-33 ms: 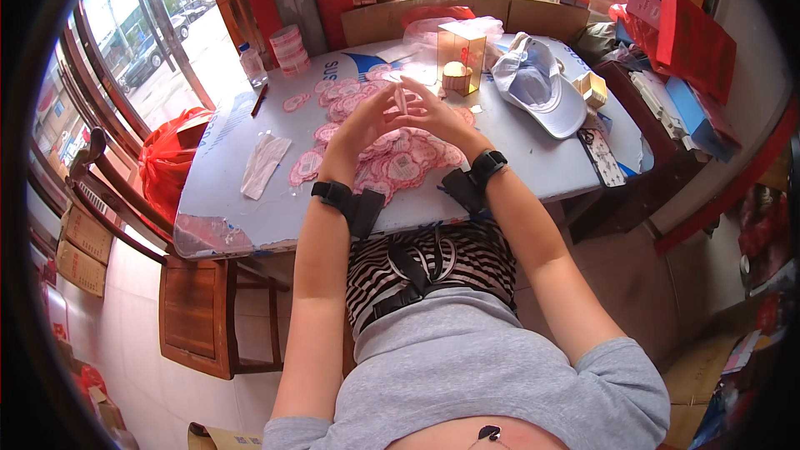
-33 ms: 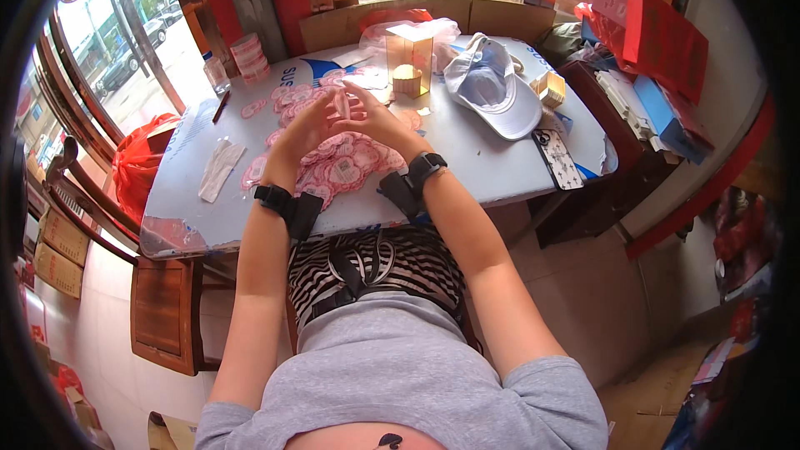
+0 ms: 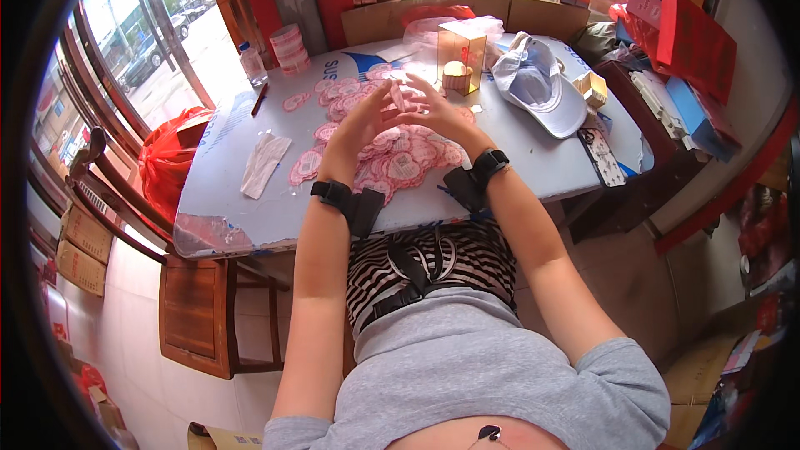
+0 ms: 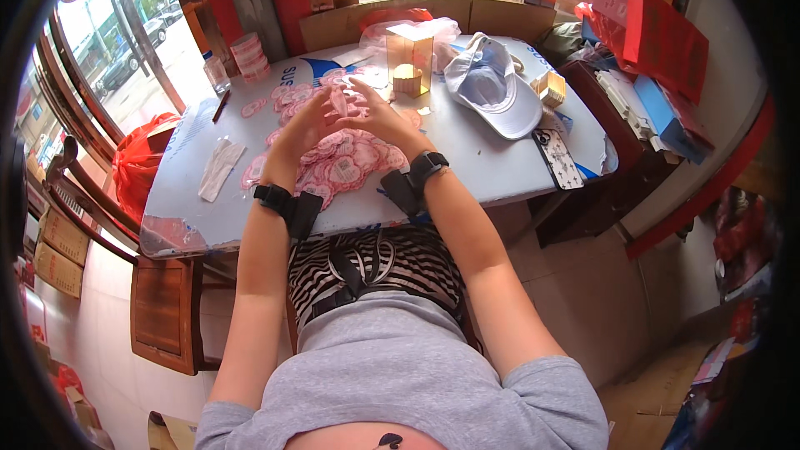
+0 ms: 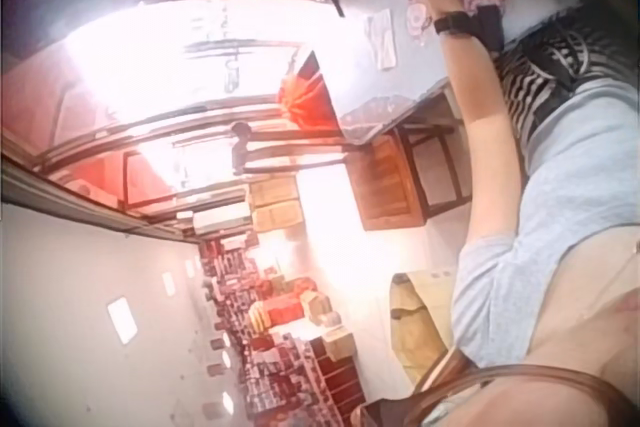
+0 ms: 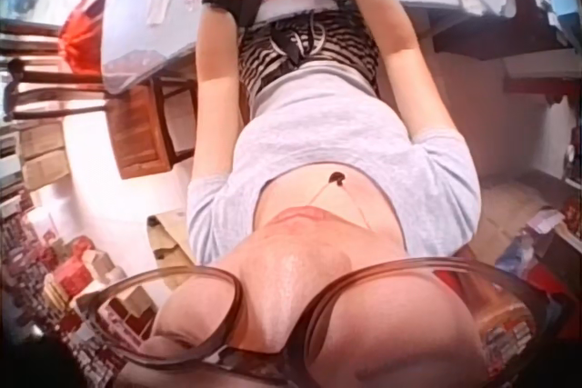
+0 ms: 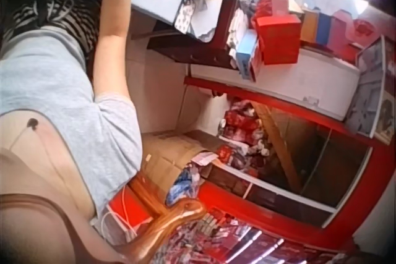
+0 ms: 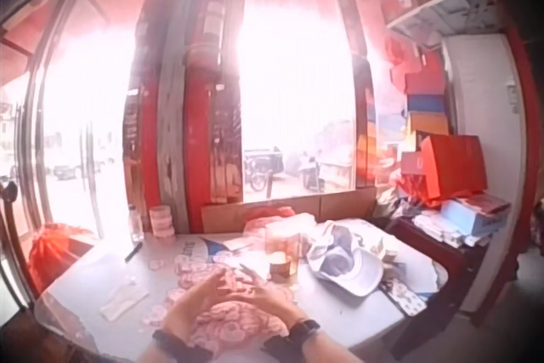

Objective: Sorting and organizing pink heart-shaped paper tags at a desk.

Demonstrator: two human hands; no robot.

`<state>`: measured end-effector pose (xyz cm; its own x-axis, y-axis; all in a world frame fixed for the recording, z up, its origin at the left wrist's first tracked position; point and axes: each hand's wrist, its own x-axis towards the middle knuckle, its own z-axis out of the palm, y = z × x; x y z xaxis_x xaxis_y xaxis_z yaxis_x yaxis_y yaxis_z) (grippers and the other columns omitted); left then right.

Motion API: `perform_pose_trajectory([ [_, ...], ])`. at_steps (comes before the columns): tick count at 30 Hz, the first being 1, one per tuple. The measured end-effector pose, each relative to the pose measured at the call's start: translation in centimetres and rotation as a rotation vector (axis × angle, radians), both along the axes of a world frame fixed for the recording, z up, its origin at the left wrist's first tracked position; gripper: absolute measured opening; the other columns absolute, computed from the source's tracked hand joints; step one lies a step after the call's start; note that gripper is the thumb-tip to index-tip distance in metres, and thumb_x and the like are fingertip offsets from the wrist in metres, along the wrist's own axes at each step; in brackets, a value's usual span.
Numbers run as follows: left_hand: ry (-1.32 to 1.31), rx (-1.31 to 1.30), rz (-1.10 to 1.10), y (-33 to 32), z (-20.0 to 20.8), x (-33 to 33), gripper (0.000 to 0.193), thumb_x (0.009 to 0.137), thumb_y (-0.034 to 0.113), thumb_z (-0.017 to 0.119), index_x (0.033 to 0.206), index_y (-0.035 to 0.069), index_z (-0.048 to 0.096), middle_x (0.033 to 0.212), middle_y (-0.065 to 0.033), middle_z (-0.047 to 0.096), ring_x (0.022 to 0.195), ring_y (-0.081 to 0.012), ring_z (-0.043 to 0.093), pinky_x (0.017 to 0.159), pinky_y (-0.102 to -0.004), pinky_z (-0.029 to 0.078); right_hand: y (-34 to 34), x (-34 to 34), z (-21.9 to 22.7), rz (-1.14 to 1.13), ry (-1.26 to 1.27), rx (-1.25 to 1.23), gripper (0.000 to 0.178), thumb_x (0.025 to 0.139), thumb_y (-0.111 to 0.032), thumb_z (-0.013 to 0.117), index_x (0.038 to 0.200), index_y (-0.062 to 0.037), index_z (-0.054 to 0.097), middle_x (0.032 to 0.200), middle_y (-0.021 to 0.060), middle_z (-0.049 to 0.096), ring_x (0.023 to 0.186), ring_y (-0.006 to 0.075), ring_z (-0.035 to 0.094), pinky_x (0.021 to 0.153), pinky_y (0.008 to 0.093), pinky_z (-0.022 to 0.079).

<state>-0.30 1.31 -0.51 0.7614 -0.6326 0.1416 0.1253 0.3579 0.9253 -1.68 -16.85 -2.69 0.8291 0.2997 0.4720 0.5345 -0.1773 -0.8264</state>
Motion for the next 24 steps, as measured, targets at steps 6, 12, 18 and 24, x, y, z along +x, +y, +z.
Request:
perform_pose_trajectory([
  [6, 0.131, -0.076, 0.252, 0.8, 0.5, 0.6, 0.047, 0.093, 0.037, 0.033, 0.124, 0.003, 0.046, 0.119, -0.0138, 0.056, 0.106, -0.0293, 0.057, 0.086, -0.0351, 0.048, -2.4, 0.3, 0.5, -0.248, 0.047, -0.39, 0.067, 0.07, -0.033, 0.076, 0.126, -0.006, 0.049, 0.121, 0.0161, 0.054, 0.112, 0.0256, 0.053, 0.092, 0.0331, 0.043],
  [12, 0.131, -0.085, 0.311, 1.1, 0.3, 1.1, 0.048, 0.09, 0.034, 0.027, 0.12, 0.003, 0.05, 0.114, -0.013, 0.059, 0.097, -0.0268, 0.061, 0.078, -0.034, 0.051, -1.0, -1.3, 1.1, -0.218, 0.066, -0.504, 0.052, 0.074, -0.038, 0.071, 0.114, -0.0068, 0.059, 0.114, 0.0129, 0.059, 0.103, 0.0218, 0.057, 0.086, 0.0314, 0.044],
  [18, 0.164, -0.127, 0.448, 1.4, 0.3, 1.2, 0.048, 0.088, 0.032, 0.025, 0.115, 0.005, 0.055, 0.105, -0.0107, 0.064, 0.082, -0.0243, 0.065, 0.074, -0.0321, 0.052, 1.2, -0.8, 0.1, -0.006, -0.028, -0.395, 0.044, 0.079, -0.034, 0.068, 0.112, -0.0075, 0.059, 0.109, 0.0119, 0.059, 0.1, 0.0216, 0.055, 0.088, 0.0312, 0.043],
  [24, 0.156, -0.15, 0.418, 1.3, 0.5, 1.2, 0.048, 0.088, 0.031, 0.025, 0.115, 0.005, 0.055, 0.104, -0.0122, 0.064, 0.079, -0.025, 0.065, 0.071, -0.0325, 0.053, 2.4, -1.2, -0.6, 0.098, -0.095, -0.36, 0.052, 0.08, -0.032, 0.067, 0.122, -0.0065, 0.05, 0.117, 0.0146, 0.054, 0.114, 0.0272, 0.047, 0.095, 0.0348, 0.039],
])
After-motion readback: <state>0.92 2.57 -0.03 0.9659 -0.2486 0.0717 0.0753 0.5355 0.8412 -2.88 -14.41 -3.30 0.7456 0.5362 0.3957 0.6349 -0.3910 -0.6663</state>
